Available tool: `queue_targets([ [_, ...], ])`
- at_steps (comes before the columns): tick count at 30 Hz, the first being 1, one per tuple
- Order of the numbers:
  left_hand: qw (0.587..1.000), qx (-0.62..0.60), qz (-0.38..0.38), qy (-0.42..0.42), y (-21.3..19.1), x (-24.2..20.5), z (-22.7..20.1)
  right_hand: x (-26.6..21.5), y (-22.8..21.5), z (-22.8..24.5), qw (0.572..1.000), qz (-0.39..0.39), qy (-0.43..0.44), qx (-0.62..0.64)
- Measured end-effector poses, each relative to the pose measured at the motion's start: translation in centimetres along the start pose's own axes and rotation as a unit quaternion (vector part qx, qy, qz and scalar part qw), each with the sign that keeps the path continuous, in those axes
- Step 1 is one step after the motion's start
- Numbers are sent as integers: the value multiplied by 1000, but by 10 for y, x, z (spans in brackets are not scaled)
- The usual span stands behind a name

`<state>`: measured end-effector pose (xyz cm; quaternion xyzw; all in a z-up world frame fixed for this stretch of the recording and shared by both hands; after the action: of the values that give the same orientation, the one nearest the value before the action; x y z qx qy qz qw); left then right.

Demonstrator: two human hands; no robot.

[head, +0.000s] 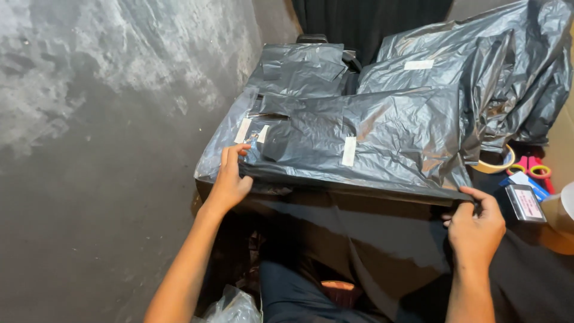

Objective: Packing garments into plastic shipping bags and organizing them for shipment

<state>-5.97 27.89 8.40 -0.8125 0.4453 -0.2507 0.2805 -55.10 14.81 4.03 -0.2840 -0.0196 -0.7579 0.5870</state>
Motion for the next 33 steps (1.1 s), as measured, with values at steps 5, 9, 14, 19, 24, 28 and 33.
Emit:
queue_targets([
  [5, 969, 188, -154, 53, -2, -17, 12, -1, -3, 4, 998, -1, -36, -51],
  [9, 954, 170, -241, 57, -1, -17, 15, -3, -2, 3, 995, 20, -63, -76],
  [14, 978, 45, -204, 24, 15, 7, 5, -2, 0, 6, 997, 25, -46, -62],
  [19, 994, -83, -74, 11, 36, 18, 7, 0, -2, -1, 995, 21, -64, -77],
  [24, 977, -211, 22, -28, 29, 7, 33, 1, 1, -13, 997, 11, -64, -52],
  [28, 971, -195, -92, -107, 9, 5, 54, -1, 0, 0, 999, 11, -41, -28],
  [33, 971, -173, -147, -76, 6, 12, 58, -3, 0, -5, 997, 17, -55, -44],
])
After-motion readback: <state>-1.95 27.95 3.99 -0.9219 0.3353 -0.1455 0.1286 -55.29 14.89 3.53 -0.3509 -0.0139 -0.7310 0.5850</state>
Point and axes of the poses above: each hand's wrist, its own x-axis towards the middle knuckle, its own y-axis out of the palm, z = x × y, the point moved 7 cm from there along x, towards the middle knuckle, and after that the axes turned 15 degrees about -y, right-handed, at the moved point
